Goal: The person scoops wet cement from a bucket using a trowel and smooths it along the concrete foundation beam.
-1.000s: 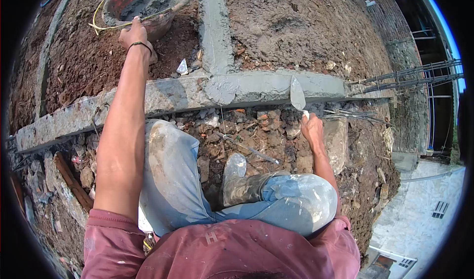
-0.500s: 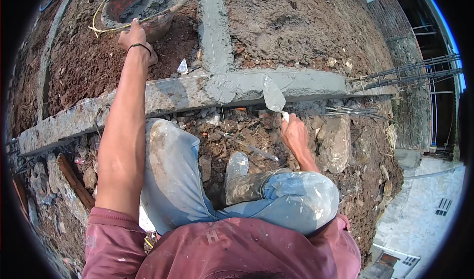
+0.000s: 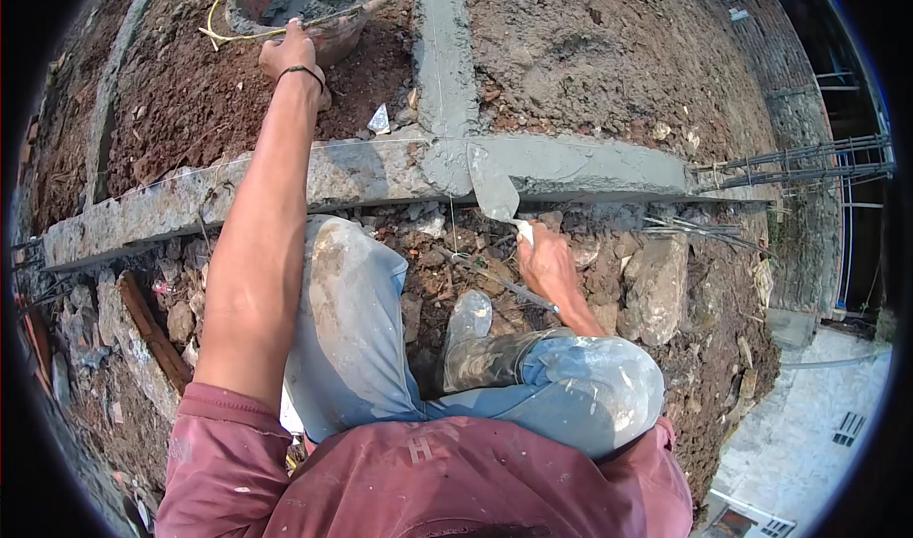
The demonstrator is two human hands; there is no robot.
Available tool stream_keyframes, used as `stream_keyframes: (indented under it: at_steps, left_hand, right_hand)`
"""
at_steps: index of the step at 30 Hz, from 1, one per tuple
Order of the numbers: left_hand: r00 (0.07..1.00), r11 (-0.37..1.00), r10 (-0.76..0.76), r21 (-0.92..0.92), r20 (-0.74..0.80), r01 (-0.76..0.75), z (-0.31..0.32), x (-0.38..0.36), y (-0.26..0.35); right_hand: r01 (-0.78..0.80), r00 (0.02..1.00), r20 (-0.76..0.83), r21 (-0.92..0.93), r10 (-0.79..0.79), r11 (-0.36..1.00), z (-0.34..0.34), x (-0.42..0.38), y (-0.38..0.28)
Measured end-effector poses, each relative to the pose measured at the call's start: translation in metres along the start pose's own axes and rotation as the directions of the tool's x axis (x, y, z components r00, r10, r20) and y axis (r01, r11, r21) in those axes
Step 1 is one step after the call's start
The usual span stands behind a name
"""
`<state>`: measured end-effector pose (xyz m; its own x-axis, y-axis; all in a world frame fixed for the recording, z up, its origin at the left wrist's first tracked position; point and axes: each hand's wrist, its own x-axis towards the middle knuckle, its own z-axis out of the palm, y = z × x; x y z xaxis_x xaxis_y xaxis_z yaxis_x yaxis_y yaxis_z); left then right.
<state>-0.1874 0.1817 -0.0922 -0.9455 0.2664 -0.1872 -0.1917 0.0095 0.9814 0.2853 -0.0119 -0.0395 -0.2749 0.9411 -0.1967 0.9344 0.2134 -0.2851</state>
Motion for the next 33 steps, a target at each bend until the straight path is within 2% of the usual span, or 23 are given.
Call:
stream_keyframes:
  at_steps: [3, 5, 9, 11, 16, 18, 21, 23, 26, 29, 31, 33]
  left_hand:
    - [1.000, 0.998, 0.008, 0.057, -0.005, -0.007, -0.004, -0.010, 0.009]
    - [0.999, 0.999, -0.048, -0.019, 0.022, 0.049, -0.005, -0.013, 0.013]
    - [1.000, 0.998, -0.028, 0.063, 0.007, 0.027, -0.006, -0.014, 0.017]
    - [1.000, 0.997, -0.026, 0.069, 0.006, 0.025, -0.008, -0.020, 0.023]
    - [1.000, 0.999, -0.024, 0.047, 0.001, 0.024, -0.002, -0.005, 0.004]
    - [0.999, 0.989, 0.039, 0.144, -0.004, -0.038, -0.001, 0.002, -0.001]
    - [0.999, 0.995, 0.032, 0.096, -0.016, -0.031, -0.001, 0.000, 0.000]
    - [1.000, 0.994, 0.020, 0.105, -0.006, -0.019, -0.006, -0.009, 0.011]
    - [1.000, 0.996, 0.005, 0.092, 0.019, -0.007, -0.006, -0.008, 0.010]
    - [0.999, 0.999, -0.002, 0.048, 0.032, 0.001, -0.004, -0.007, 0.010]
    - [0.999, 0.992, 0.017, 0.123, 0.034, -0.021, -0.004, 0.001, 0.004]
    - [0.999, 0.995, 0.015, 0.102, 0.032, -0.018, -0.003, 0.005, 0.000]
  right_hand:
    - [0.043, 0.998, 0.051, -0.028, -0.042, 0.999, -0.001, 0.000, -0.011]
    - [0.043, 0.998, 0.038, -0.047, -0.041, 0.998, 0.000, 0.002, -0.008]
    - [-0.038, 0.999, -0.035, -0.151, 0.033, 0.988, -0.009, 0.007, 0.018]
    - [-0.134, 0.991, -0.049, -0.180, 0.127, 0.975, -0.019, 0.008, 0.038]
    - [-0.262, 0.960, -0.159, -0.237, 0.229, 0.935, -0.037, 0.012, 0.104]
    - [-0.390, 0.914, -0.218, -0.248, 0.341, 0.887, -0.045, 0.013, 0.119]
    - [-0.383, 0.909, -0.257, -0.209, 0.327, 0.900, -0.052, 0.012, 0.128]
    - [-0.425, 0.887, -0.276, -0.173, 0.371, 0.888, -0.052, 0.013, 0.124]
    - [-0.425, 0.895, -0.217, -0.145, 0.390, 0.894, -0.050, 0.011, 0.124]
    - [-0.414, 0.898, -0.229, -0.145, 0.376, 0.899, -0.047, 0.011, 0.116]
    - [-0.425, 0.896, -0.214, -0.149, 0.390, 0.893, -0.047, 0.013, 0.114]
    - [-0.384, 0.911, -0.217, -0.130, 0.351, 0.914, -0.046, 0.016, 0.115]
